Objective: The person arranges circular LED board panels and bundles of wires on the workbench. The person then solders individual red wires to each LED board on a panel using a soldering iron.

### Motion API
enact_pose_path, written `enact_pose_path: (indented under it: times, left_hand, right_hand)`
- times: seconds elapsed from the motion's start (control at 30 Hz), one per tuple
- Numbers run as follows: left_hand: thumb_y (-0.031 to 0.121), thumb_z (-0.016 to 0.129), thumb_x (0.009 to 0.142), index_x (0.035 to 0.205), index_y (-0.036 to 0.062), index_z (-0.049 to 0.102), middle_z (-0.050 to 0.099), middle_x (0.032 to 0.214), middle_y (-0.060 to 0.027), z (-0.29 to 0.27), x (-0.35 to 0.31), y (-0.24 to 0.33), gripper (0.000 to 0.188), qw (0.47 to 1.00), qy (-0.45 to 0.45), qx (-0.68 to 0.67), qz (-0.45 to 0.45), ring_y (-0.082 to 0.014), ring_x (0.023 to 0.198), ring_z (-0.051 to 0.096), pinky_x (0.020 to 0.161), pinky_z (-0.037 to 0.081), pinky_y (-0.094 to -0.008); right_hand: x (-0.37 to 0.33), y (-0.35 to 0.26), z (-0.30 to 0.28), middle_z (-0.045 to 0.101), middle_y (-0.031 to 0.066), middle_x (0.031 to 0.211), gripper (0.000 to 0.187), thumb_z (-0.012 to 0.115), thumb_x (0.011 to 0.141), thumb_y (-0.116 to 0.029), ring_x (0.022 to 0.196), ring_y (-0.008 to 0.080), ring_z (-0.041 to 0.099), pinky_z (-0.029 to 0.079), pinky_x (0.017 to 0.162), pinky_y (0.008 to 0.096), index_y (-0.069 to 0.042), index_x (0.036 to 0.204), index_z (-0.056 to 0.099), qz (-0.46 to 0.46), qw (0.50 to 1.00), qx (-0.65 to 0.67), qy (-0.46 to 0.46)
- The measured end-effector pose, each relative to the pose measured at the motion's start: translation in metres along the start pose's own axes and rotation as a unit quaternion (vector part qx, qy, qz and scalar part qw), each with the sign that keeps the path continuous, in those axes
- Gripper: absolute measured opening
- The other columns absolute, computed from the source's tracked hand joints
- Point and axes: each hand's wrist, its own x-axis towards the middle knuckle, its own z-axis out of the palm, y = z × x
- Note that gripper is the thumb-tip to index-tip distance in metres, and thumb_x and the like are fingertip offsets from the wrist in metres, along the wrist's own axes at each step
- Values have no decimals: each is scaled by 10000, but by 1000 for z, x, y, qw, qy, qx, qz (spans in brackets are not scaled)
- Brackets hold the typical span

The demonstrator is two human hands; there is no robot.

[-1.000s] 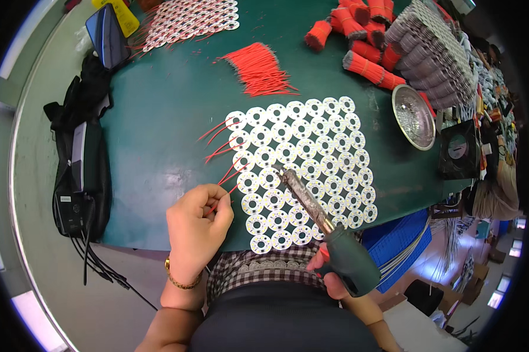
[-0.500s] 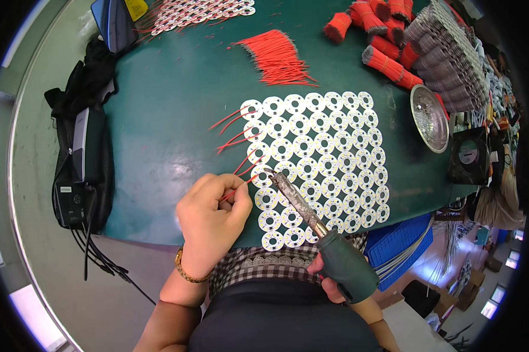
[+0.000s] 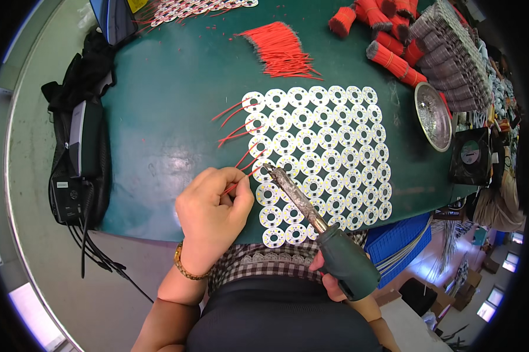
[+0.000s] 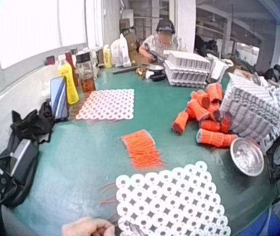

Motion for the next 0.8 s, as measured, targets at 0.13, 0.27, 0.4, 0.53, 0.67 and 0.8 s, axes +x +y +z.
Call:
enact_pose_path:
  times: [0.13,0.27,0.4,0.53,0.67,0.8]
  left_hand:
    - [-6,692,696,733,49,658,528,600,-17,2,0,-3,75,999,20,5,26,-77,419,413,411,324,-241]
    - [-38,660,714,739,-6,648,561,627,-18,2,0,0,42,1000,4,2,2,-42,483,428,457,344,-197]
    - [-40,658,709,737,-8,647,554,620,-16,2,1,1,45,1000,2,4,5,-40,480,421,454,337,-200]
    - [-41,659,706,735,-9,647,552,617,-17,2,1,0,45,1000,4,9,4,-40,478,418,453,334,-202]
    - [-39,658,704,731,-8,647,548,613,-18,1,1,1,43,1000,4,7,8,-43,470,411,450,330,-207]
    - [-34,659,704,731,-7,647,548,612,-20,1,2,2,40,1000,2,10,9,-46,464,406,448,329,-212]
  right_hand:
    - [8,-6,-1,618,96,929,554,748,601,-257,748,286,615,495,633,368,-69,1105,614,15,1000,-17,-12]
    - [15,-8,-1,604,74,850,466,744,599,-255,678,260,603,479,576,352,-89,1022,645,-28,999,19,13]
    - [10,-6,10,619,66,768,297,715,675,-228,630,212,608,470,550,320,-67,915,647,15,997,47,60]
    - [23,-16,8,638,70,703,227,716,685,-154,620,224,625,474,555,319,-49,871,639,-18,993,-31,114]
    - [27,-18,1,646,82,730,245,710,667,-145,625,245,631,480,564,325,-56,886,645,-16,995,-7,102]
    - [21,-12,9,606,52,718,265,723,711,-210,561,220,597,470,510,320,-41,900,646,-20,992,16,122]
